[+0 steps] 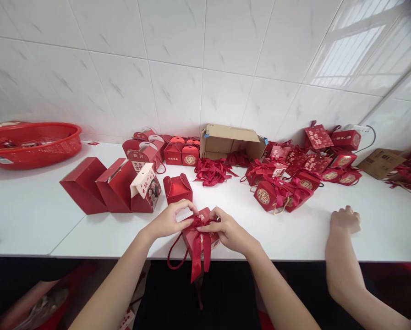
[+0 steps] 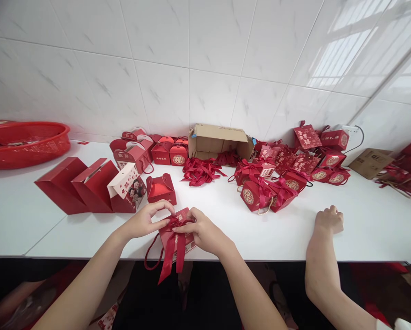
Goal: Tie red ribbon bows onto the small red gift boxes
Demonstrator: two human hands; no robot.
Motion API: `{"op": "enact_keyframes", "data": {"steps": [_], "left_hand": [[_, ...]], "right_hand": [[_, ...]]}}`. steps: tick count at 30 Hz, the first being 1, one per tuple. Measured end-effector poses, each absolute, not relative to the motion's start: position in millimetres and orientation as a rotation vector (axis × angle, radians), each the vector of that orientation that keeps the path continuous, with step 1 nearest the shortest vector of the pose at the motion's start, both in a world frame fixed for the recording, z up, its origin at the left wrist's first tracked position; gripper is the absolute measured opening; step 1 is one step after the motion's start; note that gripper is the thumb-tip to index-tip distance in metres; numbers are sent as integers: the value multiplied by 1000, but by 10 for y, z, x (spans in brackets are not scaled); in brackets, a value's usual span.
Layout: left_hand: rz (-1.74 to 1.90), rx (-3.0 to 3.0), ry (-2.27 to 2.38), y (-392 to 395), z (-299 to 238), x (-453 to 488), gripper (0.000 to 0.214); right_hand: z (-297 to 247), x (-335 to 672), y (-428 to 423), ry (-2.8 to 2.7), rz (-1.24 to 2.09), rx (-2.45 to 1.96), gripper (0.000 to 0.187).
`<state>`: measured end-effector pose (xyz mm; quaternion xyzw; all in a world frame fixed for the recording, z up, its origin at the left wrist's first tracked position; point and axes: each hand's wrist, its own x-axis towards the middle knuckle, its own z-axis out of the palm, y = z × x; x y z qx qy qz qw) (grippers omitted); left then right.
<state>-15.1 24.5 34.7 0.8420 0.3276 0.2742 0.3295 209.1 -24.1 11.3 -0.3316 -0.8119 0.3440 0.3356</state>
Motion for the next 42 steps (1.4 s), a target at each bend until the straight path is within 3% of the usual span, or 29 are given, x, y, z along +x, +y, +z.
{"op": "enact_keyframes", "data": {"steps": [10,14,22,28,35,42], "left_hand": [[807,2022,733,229,327,-65,12],[724,2193,743,246,326,-57,18],[555,2195,779,283,338,-71,15],[766,1997,749,201,329,-6,19],[912,1844,846,58,237,49,20],[1012,1842,1081,-8,193,200,17]], "right_hand": [[113,2095,-227,-2134,863,-869,44],[110,2099,-206,-2192,675,-847,42],[106,2099,-202,-2215,643,-865,45],[99,2109,-203,-2153,692,-827,44],[13,2053,-213,-1720,906,-969,7],[1,1998,-203,-1607,975,-958,6]]}}
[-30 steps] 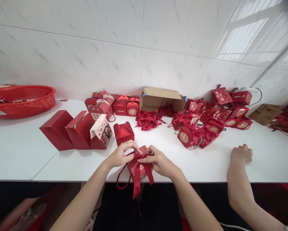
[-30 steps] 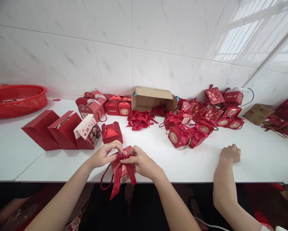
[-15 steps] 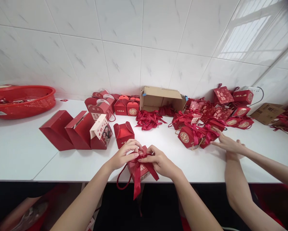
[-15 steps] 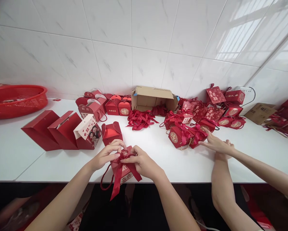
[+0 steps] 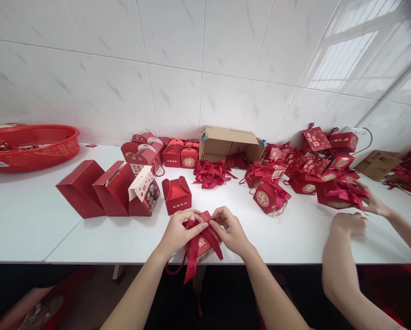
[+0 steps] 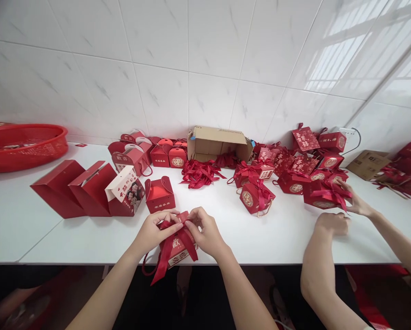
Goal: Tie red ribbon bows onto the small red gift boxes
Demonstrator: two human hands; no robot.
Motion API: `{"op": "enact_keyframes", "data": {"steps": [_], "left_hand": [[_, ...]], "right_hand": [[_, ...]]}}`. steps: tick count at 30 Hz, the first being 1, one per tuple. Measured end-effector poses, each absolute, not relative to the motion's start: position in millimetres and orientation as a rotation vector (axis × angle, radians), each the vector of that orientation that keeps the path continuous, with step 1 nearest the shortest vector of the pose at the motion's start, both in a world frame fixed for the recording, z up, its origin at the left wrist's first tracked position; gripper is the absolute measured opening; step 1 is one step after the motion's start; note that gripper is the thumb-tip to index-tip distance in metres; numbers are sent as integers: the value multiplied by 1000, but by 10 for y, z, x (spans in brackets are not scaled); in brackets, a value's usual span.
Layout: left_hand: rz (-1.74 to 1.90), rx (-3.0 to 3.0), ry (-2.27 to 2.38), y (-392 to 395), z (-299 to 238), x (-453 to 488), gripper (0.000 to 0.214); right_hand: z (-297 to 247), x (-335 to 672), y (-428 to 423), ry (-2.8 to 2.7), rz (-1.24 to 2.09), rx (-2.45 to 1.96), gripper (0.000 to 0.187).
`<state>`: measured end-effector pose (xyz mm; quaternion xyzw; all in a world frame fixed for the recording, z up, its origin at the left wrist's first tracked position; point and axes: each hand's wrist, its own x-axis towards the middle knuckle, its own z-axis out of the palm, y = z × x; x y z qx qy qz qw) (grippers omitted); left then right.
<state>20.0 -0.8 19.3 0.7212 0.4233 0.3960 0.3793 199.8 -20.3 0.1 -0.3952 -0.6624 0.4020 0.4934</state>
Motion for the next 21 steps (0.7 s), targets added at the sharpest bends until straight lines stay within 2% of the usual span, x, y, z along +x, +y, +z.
{"op": "enact_keyframes", "data": {"steps": [14,18,21], "left_hand": [[965,1728,1105,-30,152,172,13],[963,1730,1121,-32,140,166,20],[967,1748,1106,-36,158,151,19]], "right_hand": [[-81,2183,-141,-1389,1061,-993,15],[-69,2173,-159,-1473,1056,-1090,25],[-47,2146,-170,-1548,1065,-1172,25]]}}
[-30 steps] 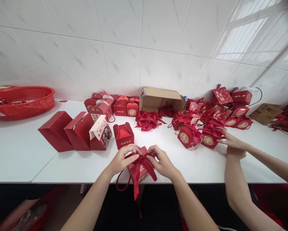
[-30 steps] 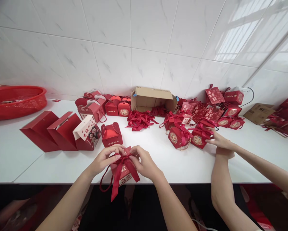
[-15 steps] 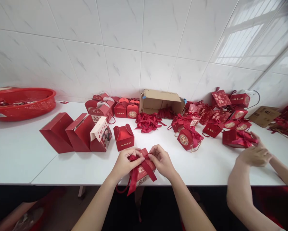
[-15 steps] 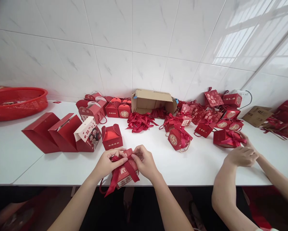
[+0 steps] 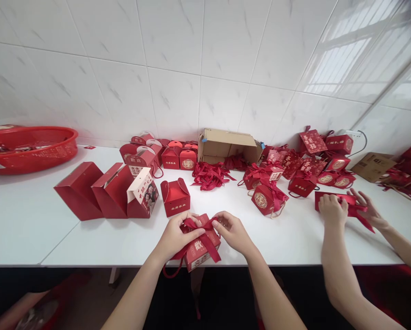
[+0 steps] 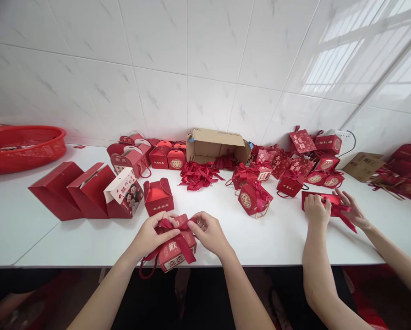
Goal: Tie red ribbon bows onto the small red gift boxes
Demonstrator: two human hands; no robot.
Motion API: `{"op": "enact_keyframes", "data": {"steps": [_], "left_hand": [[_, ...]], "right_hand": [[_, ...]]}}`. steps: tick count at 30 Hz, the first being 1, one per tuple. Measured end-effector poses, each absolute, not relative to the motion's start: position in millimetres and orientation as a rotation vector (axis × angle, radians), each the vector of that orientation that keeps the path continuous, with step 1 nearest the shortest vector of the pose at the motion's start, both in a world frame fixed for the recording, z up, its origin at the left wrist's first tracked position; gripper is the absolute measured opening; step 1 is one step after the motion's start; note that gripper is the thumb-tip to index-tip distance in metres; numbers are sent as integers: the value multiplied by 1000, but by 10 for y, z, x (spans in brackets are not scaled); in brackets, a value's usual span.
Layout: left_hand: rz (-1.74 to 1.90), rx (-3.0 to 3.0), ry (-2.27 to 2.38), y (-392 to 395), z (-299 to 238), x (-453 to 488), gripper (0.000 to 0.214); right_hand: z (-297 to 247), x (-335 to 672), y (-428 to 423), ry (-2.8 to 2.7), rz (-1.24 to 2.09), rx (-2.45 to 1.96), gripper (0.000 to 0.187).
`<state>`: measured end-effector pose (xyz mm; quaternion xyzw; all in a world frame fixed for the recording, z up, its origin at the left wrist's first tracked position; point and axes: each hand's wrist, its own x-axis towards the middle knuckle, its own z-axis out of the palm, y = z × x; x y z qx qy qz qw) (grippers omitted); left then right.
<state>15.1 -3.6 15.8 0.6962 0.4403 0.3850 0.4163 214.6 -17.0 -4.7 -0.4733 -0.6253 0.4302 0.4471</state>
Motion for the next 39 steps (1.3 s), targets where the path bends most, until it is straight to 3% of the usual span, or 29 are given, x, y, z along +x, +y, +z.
{"op": "enact_keyframes", "data": {"steps": [39], "left_hand": [[999,1684,1142,-101,140,123,17]], "right_hand": [[-60,2129,-234,-1366,993,-1150,25]]}}
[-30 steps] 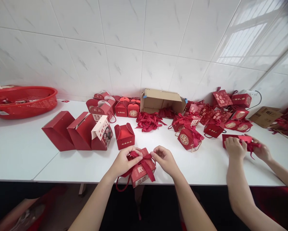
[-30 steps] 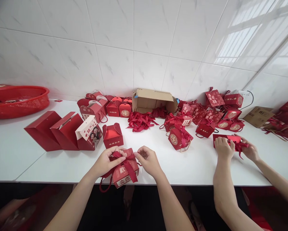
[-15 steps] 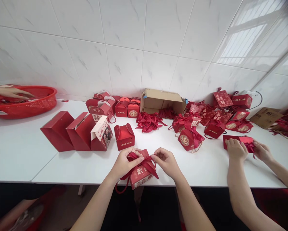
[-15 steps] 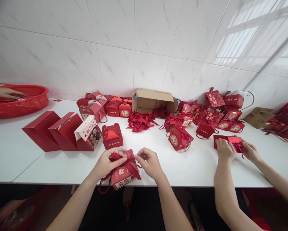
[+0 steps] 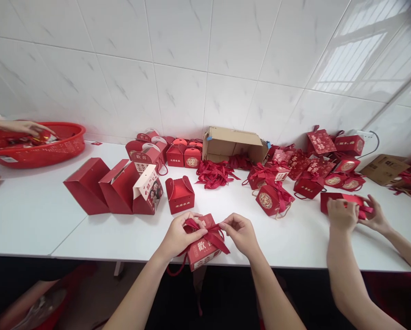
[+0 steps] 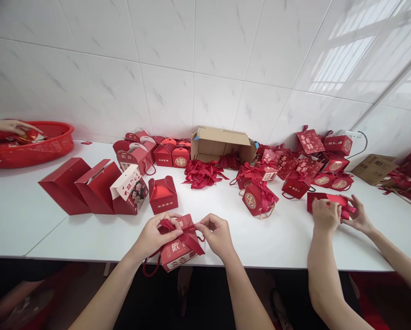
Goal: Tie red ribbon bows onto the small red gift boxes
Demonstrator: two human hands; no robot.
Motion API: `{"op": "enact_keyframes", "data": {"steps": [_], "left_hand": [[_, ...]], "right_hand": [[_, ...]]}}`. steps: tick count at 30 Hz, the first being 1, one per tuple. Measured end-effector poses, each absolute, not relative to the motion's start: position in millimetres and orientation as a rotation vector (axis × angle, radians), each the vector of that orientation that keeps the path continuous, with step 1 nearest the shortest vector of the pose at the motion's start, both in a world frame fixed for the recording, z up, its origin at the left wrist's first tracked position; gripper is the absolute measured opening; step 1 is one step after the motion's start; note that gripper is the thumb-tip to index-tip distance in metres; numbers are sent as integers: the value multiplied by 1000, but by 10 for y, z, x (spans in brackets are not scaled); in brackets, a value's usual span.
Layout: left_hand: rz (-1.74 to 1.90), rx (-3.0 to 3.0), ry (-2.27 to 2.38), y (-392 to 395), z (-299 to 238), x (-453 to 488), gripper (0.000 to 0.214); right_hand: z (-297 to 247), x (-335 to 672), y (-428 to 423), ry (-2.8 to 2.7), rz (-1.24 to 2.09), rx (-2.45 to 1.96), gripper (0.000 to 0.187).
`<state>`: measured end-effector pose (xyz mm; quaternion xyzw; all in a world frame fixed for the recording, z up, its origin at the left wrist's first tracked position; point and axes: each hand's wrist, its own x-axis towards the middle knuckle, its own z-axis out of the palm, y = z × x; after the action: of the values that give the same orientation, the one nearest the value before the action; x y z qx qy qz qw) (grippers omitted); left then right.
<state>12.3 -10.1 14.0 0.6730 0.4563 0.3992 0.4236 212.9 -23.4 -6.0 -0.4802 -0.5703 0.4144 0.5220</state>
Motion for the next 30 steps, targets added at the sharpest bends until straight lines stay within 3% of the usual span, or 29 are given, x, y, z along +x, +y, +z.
{"op": "enact_keyframes", "data": {"steps": [16,20,23,26,30], "left_hand": [[1041,1686,1124,-19,75,212,18],[1148,1657,1163,-74,26,351,20],[1189,1586,1138,-152,-22,472,34],[1262,1518,1015,-211,-128,533,43],[1304,1509,1097,-246,-383,418,47]], "right_hand": [[-202,2136,-310,-1290,952,-1149,30],[-509,2148,-557,-1162,718,-1133,30],[-698,2166,-771,-1314,530,-1147,32],[-760,2165,-862,-1514,489,-1206,40],[-833,2207,-719,-1453,394,-1379,36]]}}
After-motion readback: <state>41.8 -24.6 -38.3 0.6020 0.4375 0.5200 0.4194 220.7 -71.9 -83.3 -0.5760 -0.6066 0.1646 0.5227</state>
